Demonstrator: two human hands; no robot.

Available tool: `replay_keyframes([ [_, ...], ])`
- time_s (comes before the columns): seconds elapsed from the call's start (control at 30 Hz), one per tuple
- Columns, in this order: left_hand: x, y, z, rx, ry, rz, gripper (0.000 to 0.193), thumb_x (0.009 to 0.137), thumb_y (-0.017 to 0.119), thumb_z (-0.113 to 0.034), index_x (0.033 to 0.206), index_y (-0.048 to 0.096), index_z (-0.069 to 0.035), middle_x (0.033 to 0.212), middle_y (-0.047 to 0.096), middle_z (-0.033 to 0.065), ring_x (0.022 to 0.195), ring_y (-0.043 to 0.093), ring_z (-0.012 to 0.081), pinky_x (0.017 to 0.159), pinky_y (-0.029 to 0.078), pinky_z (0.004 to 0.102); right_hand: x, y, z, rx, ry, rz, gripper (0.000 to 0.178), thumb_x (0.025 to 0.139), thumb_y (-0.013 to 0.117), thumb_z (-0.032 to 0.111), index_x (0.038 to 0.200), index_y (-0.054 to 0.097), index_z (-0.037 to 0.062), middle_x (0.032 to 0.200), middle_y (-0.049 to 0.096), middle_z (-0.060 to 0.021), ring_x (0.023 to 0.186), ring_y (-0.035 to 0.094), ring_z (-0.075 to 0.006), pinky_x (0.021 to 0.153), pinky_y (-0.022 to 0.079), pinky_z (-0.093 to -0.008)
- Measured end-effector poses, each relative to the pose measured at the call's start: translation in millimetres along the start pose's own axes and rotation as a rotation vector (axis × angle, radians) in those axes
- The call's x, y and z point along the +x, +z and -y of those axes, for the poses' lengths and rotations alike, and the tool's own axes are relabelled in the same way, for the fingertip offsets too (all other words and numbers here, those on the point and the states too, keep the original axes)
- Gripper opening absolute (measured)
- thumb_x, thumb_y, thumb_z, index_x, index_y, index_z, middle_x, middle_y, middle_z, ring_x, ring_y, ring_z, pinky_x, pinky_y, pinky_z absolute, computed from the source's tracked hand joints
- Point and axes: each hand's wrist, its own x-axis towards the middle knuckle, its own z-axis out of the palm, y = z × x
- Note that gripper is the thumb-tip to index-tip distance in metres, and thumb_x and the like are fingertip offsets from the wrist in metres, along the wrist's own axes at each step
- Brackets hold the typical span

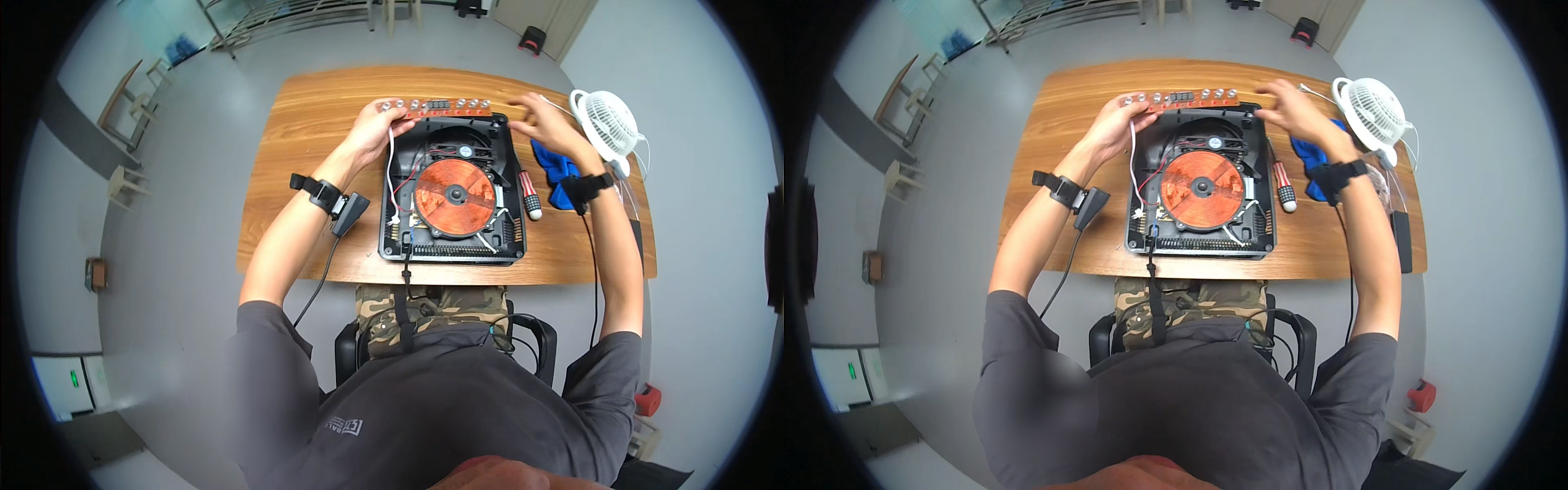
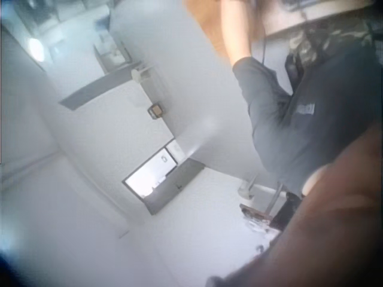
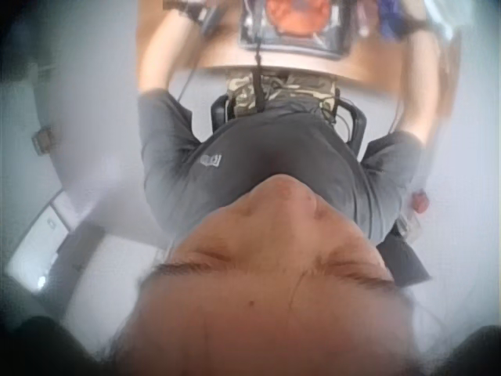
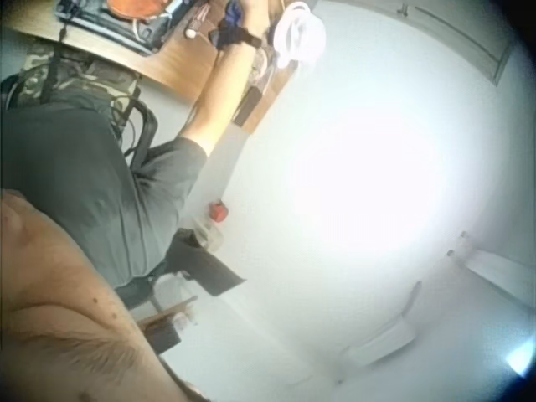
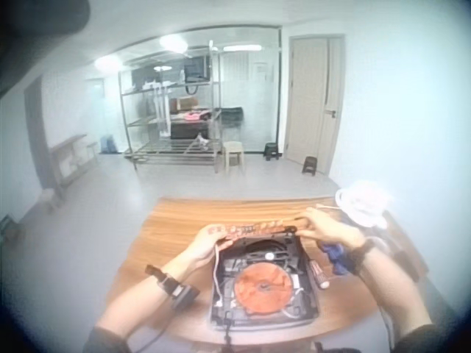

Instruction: The person assembles a small electronic device on a wooden table. They place a circular orange component into a black housing, use a screwdriver to secure it, wipe a black fan with a blue cloth, and then install the fan and a circuit board into the housing, securing them with screws.

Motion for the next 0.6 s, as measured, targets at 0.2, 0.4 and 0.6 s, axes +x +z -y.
replay_keyframes([
  [0.2,17.5,8.0,17.6,0.039,-0.024,-0.036,0.050,0.102,0.057,0.000,0.145,0.034,0.010,0.125,0.061,0.0223,0.103,0.071,0.0279,0.089,0.064,0.0312,19.5,42.5,-10.0,-0.131,-0.264,-0.058,0.057,0.087,0.079,0.019,0.137,0.057,0.0026,0.125,0.061,-0.0207,0.119,0.059,-0.0392,0.102,0.050,-0.0433],
  [0.4,21.7,12.8,28.2,0.103,-0.056,-0.056,0.050,0.100,0.058,0.003,0.144,0.034,0.008,0.128,0.057,0.0211,0.107,0.069,0.0266,0.092,0.064,0.0315,23.7,54.6,-26.0,-0.074,-0.189,-0.029,0.036,0.088,0.076,0.012,0.120,0.067,0.0013,0.116,0.064,-0.0178,0.110,0.063,-0.0371,0.098,0.052,-0.0427],
  [0.6,27.5,16.9,32.4,0.101,-0.070,-0.031,0.041,0.101,0.058,0.003,0.138,0.043,0.006,0.125,0.059,0.0204,0.104,0.070,0.0252,0.090,0.065,0.0307,20.1,55.0,-35.6,-0.002,-0.180,-0.082,0.031,0.087,0.075,0.008,0.117,0.067,0.0010,0.110,0.066,-0.0173,0.108,0.064,-0.0362,0.095,0.053,-0.0438],
])
